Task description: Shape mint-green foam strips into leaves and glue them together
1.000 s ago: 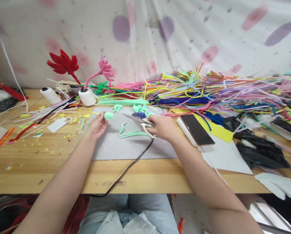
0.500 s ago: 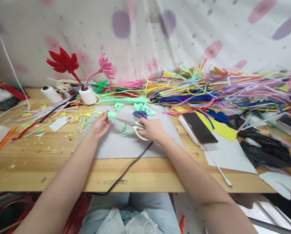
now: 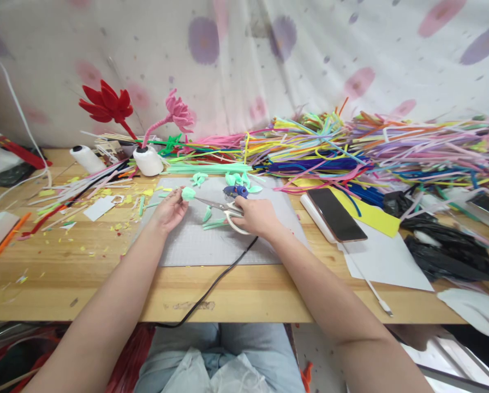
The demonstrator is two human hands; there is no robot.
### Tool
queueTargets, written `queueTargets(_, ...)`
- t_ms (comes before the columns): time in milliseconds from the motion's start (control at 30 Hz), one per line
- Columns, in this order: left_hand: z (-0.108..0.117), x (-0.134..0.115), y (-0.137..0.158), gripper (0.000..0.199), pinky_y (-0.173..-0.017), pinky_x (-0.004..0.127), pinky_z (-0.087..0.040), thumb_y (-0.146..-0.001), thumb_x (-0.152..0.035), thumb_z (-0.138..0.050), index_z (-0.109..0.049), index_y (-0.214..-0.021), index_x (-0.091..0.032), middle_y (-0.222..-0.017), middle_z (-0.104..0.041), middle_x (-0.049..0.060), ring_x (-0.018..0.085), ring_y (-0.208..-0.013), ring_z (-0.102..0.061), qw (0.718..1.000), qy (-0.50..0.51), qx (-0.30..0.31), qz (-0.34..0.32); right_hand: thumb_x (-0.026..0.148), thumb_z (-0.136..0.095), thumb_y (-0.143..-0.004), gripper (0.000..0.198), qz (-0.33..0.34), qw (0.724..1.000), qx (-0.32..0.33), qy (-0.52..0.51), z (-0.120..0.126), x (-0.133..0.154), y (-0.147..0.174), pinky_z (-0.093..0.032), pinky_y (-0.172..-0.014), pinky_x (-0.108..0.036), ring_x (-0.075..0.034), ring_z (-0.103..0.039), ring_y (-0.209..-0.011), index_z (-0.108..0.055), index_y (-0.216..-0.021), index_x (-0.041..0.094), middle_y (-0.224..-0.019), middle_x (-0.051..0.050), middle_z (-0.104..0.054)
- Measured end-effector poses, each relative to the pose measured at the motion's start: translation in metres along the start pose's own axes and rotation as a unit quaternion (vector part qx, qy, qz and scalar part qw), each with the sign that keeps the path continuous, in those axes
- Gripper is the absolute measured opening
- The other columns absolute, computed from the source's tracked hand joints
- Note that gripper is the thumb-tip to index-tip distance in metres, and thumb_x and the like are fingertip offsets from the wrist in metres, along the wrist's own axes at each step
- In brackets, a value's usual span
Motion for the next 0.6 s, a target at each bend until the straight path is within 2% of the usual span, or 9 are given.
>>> queueTargets(600, -0.0009, 0.0003, 0.0006, 0.012, -0.048, 0.01, -0.045, -0.077, -0.009, -0.051, -0.061, -0.076, -0.014, -0.065, -0.061, -0.002, 0.002, -0.054, -0.055, 1.0, 0.004, 0.01, -0.002, 0.056, -0.045, -0.072, 0.038, 0.003, 1.0, -0.005, 0.0, 0.0034, -0.0013, 0.0006, -0.023, -0.051, -0.025, -0.016, -0.054, -0.061, -0.058, -0.087, 0.024, -0.073, -0.003, -0.065)
Point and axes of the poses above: each hand's wrist, its own y-axis away from the middle knuckle, its own z-axis out of the back of the hand, x = y × z, the point moved 2 cm from there along -y, towards the middle knuckle
